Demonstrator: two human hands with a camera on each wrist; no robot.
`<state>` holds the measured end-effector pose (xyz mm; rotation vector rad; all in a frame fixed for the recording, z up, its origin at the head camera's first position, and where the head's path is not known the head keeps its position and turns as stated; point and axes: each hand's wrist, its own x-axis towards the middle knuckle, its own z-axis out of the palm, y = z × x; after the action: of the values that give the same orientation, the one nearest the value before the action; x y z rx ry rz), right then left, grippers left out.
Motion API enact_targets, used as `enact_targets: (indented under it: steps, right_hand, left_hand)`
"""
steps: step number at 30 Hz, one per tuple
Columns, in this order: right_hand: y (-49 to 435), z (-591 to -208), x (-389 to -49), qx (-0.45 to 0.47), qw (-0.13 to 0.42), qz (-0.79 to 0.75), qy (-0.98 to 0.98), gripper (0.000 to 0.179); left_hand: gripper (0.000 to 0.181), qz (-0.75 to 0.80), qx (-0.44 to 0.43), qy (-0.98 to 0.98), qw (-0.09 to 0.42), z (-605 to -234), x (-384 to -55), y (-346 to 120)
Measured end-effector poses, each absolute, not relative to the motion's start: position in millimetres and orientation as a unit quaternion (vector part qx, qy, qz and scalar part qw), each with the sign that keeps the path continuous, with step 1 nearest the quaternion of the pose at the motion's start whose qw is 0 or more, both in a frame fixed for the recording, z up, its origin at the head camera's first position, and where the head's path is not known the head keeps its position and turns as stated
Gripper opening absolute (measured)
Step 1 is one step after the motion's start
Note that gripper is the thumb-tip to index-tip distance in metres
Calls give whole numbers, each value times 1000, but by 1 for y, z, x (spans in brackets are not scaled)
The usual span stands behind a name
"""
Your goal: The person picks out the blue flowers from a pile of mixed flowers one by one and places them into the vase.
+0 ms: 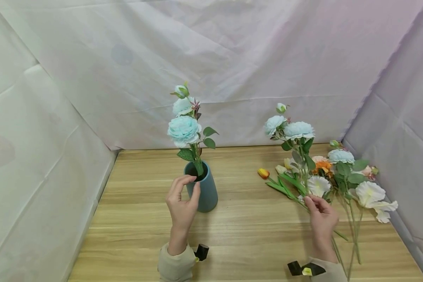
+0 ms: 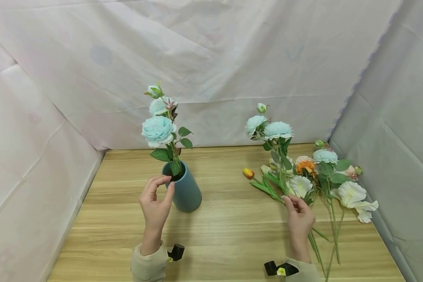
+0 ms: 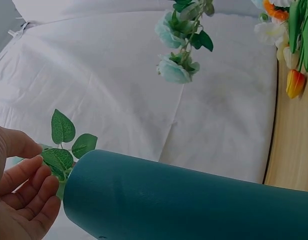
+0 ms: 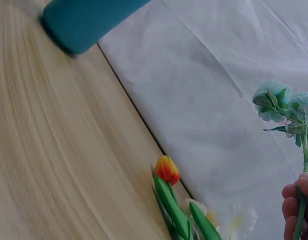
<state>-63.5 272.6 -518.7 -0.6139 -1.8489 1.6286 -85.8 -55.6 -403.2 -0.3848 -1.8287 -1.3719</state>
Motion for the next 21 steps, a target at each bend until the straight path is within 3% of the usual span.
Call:
enact_targets:
  steps: [8,12,21]
  right_hand:
    - [249,-493,-62,-186,310,666,-652,11]
    - [246,-498,-66,-185,311,693,-624,15]
    - [233,-499,-70,-145,316,725,-595,16]
  left_hand:
    - [17,-549,-153,-719,398,-420,-91,-59]
    - [16,-554,-153,-717,394,-432,-95,-62]
    - [18,-546,-151,-722,396,-406,-86,-53]
